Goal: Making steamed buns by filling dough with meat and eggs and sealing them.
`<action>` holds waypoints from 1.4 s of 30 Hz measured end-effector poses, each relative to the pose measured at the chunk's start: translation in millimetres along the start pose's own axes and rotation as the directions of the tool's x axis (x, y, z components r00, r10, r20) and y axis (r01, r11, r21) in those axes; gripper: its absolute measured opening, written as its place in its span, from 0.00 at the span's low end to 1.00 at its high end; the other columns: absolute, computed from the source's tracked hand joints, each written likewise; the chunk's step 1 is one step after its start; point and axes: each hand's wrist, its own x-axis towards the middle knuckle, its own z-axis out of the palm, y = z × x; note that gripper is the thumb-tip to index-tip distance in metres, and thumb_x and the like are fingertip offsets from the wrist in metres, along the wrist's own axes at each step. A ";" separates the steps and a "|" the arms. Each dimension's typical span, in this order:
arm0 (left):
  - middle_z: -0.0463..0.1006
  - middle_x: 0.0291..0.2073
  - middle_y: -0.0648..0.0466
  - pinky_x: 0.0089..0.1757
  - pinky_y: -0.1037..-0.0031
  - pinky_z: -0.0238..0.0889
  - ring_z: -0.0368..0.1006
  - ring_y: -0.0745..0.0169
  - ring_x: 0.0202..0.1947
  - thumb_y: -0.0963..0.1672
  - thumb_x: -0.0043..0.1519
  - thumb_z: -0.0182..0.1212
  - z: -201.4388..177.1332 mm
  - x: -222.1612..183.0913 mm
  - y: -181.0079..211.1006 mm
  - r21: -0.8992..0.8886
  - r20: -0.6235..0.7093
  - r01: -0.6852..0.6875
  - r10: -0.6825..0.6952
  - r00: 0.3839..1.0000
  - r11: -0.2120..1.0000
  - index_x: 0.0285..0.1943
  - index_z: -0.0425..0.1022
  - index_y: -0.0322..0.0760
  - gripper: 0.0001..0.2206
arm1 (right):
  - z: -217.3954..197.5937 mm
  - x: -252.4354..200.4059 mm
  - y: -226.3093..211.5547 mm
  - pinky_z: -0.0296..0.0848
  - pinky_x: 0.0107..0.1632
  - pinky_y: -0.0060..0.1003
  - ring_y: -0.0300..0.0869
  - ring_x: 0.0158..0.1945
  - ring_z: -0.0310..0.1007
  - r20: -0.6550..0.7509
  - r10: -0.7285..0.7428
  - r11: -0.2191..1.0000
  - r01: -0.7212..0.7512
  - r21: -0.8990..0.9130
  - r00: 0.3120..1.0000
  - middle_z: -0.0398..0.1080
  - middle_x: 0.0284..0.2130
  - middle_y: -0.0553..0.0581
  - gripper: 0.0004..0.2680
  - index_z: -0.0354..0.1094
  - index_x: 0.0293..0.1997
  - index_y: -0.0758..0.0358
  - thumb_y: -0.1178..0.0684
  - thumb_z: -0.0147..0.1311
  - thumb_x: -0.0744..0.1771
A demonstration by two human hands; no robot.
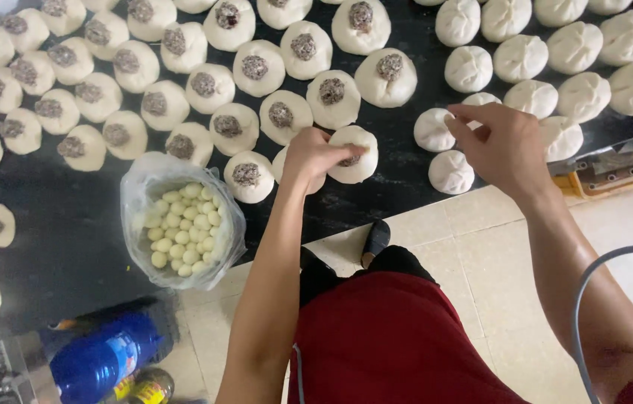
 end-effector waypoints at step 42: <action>0.78 0.56 0.45 0.55 0.68 0.70 0.76 0.59 0.55 0.42 0.67 0.60 -138.6 -297.5 -258.8 -0.860 -0.476 -0.505 -0.245 0.845 -0.071 0.64 0.70 0.25 0.18 | 283.9 -29.4 -357.3 0.75 0.43 0.45 0.56 0.41 0.76 0.349 -0.769 0.636 0.699 0.328 0.535 0.76 0.40 0.63 0.13 0.77 0.48 0.63 0.55 0.64 0.60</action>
